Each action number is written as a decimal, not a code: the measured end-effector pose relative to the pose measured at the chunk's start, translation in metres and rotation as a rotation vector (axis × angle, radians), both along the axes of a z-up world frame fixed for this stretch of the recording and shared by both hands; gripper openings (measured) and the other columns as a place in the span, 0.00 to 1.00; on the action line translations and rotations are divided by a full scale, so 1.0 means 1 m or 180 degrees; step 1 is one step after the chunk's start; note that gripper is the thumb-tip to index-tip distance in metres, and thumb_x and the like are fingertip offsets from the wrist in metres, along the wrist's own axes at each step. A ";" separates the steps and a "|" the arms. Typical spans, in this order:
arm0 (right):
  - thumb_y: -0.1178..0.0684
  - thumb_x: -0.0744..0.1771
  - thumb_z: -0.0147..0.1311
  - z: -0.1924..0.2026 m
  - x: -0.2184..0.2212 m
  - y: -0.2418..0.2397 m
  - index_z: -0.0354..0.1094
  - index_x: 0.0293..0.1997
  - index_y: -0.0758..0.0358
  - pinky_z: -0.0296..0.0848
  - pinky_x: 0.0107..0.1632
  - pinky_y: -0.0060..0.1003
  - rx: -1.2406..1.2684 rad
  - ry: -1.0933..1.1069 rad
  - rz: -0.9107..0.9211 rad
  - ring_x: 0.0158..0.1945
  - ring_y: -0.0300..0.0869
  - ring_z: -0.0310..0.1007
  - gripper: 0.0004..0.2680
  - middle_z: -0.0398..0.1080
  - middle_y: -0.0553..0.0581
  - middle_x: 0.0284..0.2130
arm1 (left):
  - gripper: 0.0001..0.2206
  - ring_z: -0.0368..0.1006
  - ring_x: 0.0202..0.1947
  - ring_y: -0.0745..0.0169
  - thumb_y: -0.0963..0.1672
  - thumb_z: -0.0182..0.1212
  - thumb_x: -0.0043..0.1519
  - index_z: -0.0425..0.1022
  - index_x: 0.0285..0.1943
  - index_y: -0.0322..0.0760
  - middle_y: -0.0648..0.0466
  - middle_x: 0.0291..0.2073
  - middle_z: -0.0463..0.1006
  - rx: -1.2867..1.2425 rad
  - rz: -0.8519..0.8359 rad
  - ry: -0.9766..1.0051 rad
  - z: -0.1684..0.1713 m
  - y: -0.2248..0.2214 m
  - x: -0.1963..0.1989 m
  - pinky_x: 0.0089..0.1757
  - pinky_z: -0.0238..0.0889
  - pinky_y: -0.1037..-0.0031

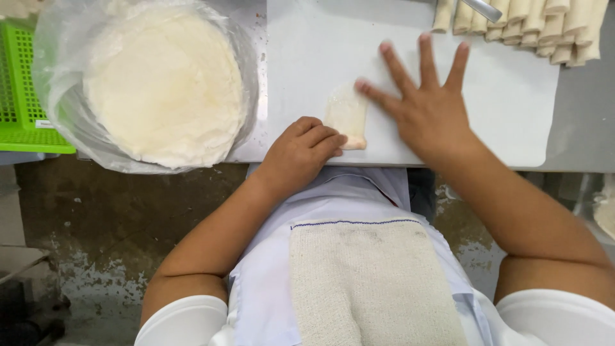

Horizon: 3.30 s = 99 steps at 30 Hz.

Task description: Peeling spring roll wrappers, adding filling with a fork, and rolling them into cylinders.

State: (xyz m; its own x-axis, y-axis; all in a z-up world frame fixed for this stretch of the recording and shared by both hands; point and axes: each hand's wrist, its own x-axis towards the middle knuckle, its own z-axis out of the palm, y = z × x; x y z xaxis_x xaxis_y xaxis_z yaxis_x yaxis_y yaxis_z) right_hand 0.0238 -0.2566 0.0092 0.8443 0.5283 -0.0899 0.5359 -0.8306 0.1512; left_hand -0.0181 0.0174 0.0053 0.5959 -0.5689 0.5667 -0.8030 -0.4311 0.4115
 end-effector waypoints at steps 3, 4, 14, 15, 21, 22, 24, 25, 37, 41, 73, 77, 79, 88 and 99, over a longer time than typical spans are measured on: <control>0.55 0.66 0.33 0.001 -0.001 0.011 0.27 0.77 0.21 0.27 0.65 0.85 -0.0148 0.0160 -0.0069 0.77 0.68 0.20 0.31 0.25 0.50 0.79 | 0.04 0.69 0.38 0.49 0.40 0.63 0.68 0.76 0.49 0.33 0.49 0.42 0.74 0.0049 -0.0009 0.0248 0.001 0.003 0.000 0.44 0.70 0.64; 0.54 0.67 0.35 0.003 0.003 0.014 0.25 0.77 0.22 0.32 0.63 0.86 -0.0460 0.0400 -0.0350 0.76 0.70 0.24 0.31 0.26 0.53 0.78 | 0.05 0.69 0.36 0.49 0.40 0.64 0.68 0.75 0.50 0.35 0.49 0.44 0.70 0.0090 0.0059 0.0317 -0.002 0.003 0.001 0.41 0.70 0.63; 0.58 0.67 0.47 0.025 -0.052 0.019 0.75 0.54 0.48 0.57 0.63 0.61 0.1401 0.0427 0.0156 0.63 0.56 0.64 0.13 0.72 0.51 0.55 | 0.10 0.77 0.42 0.51 0.49 0.61 0.67 0.83 0.46 0.40 0.50 0.37 0.79 0.0817 0.0085 0.0972 0.018 0.002 0.019 0.43 0.67 0.66; 0.52 0.69 0.51 0.018 -0.057 0.028 0.76 0.51 0.48 0.57 0.60 0.53 0.1805 0.0468 -0.0079 0.58 0.50 0.66 0.08 0.73 0.49 0.49 | 0.11 0.77 0.41 0.50 0.48 0.61 0.67 0.83 0.47 0.40 0.48 0.38 0.80 0.0851 0.0041 0.1285 0.023 0.001 0.022 0.42 0.68 0.64; 0.44 0.72 0.54 0.002 -0.043 0.033 0.77 0.45 0.47 0.54 0.56 0.44 0.2175 0.0689 -0.0542 0.51 0.42 0.62 0.06 0.70 0.46 0.40 | 0.07 0.78 0.36 0.43 0.46 0.62 0.66 0.80 0.46 0.40 0.44 0.38 0.79 0.0968 0.0143 0.2076 0.036 -0.003 0.039 0.37 0.71 0.58; 0.45 0.72 0.54 0.008 -0.039 0.035 0.77 0.44 0.49 0.52 0.56 0.43 0.1959 0.0485 -0.0465 0.51 0.42 0.61 0.06 0.70 0.47 0.39 | 0.06 0.79 0.35 0.47 0.46 0.61 0.66 0.81 0.43 0.42 0.46 0.38 0.78 0.1044 0.0262 0.2191 0.038 -0.005 0.043 0.36 0.71 0.61; 0.45 0.72 0.53 0.002 -0.042 0.042 0.76 0.44 0.51 0.53 0.55 0.43 0.1992 0.0355 -0.0287 0.49 0.43 0.63 0.07 0.69 0.49 0.38 | 0.06 0.78 0.34 0.50 0.45 0.62 0.65 0.82 0.43 0.41 0.47 0.37 0.78 0.1103 0.0287 0.2170 0.040 -0.006 0.048 0.35 0.72 0.64; 0.46 0.73 0.51 -0.001 -0.043 0.047 0.74 0.45 0.53 0.53 0.55 0.43 0.2026 0.0244 -0.0101 0.47 0.43 0.65 0.07 0.69 0.51 0.36 | 0.06 0.78 0.33 0.53 0.45 0.63 0.64 0.83 0.42 0.40 0.48 0.37 0.77 0.1162 0.0323 0.2167 0.041 -0.006 0.051 0.35 0.73 0.66; 0.42 0.73 0.47 -0.017 -0.038 0.040 0.70 0.48 0.57 0.51 0.57 0.49 0.2039 -0.0011 0.0027 0.48 0.48 0.67 0.11 0.69 0.56 0.37 | 0.13 0.75 0.46 0.46 0.49 0.53 0.71 0.70 0.52 0.35 0.45 0.39 0.75 0.1205 -0.0143 0.1227 0.011 0.003 0.043 0.47 0.69 0.61; 0.45 0.74 0.46 -0.003 -0.034 0.041 0.71 0.47 0.57 0.52 0.56 0.46 0.2061 0.0310 -0.0207 0.47 0.48 0.66 0.10 0.69 0.55 0.37 | 0.10 0.76 0.42 0.45 0.48 0.56 0.70 0.72 0.49 0.38 0.46 0.37 0.76 0.0944 -0.0033 0.1466 0.010 0.000 0.047 0.44 0.69 0.59; 0.60 0.70 0.50 0.009 0.043 0.047 0.67 0.40 0.60 0.56 0.47 0.50 0.2422 0.0521 -0.0641 0.45 0.53 0.61 0.02 0.69 0.56 0.38 | 0.07 0.61 0.30 0.43 0.42 0.58 0.69 0.69 0.39 0.33 0.46 0.35 0.67 0.0100 0.0526 0.0464 -0.015 -0.029 0.095 0.31 0.59 0.57; 0.57 0.70 0.47 0.011 0.041 0.048 0.67 0.42 0.58 0.56 0.49 0.49 0.2464 0.0900 -0.0880 0.44 0.51 0.63 0.02 0.68 0.52 0.37 | 0.08 0.59 0.31 0.49 0.41 0.54 0.71 0.69 0.38 0.33 0.48 0.35 0.69 0.0082 0.0029 0.0036 -0.010 -0.023 0.092 0.39 0.60 0.64; 0.56 0.70 0.47 -0.006 0.048 0.047 0.68 0.40 0.59 0.54 0.40 0.53 0.2055 0.0245 -0.0663 0.42 0.57 0.63 0.04 0.70 0.57 0.36 | 0.07 0.62 0.35 0.44 0.42 0.55 0.71 0.71 0.41 0.31 0.45 0.36 0.69 0.0101 0.0013 0.0221 -0.017 -0.022 0.096 0.40 0.60 0.59; 0.54 0.72 0.50 -0.002 0.077 0.038 0.68 0.42 0.62 0.58 0.44 0.57 0.2092 0.0438 -0.0686 0.44 0.61 0.64 0.05 0.69 0.62 0.39 | 0.11 0.66 0.29 0.40 0.46 0.51 0.72 0.68 0.39 0.34 0.45 0.31 0.70 0.0396 0.0578 0.1030 -0.014 -0.030 0.123 0.30 0.57 0.53; 0.47 0.71 0.53 -0.002 0.042 0.031 0.73 0.52 0.55 0.60 0.51 0.51 0.2197 0.0449 -0.0234 0.48 0.55 0.65 0.08 0.67 0.58 0.44 | 0.07 0.70 0.36 0.46 0.43 0.57 0.69 0.77 0.41 0.36 0.48 0.35 0.73 0.0448 0.0632 0.0495 -0.030 -0.025 0.108 0.38 0.68 0.61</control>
State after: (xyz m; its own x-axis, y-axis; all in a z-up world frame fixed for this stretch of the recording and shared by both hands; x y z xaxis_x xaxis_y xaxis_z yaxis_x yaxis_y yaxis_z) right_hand 0.0660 -0.2253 0.0074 0.8848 0.4463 0.1339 0.4506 -0.7465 -0.4895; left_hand 0.0900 -0.0077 -0.0243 0.7772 -0.4989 0.3835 -0.6290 -0.6353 0.4481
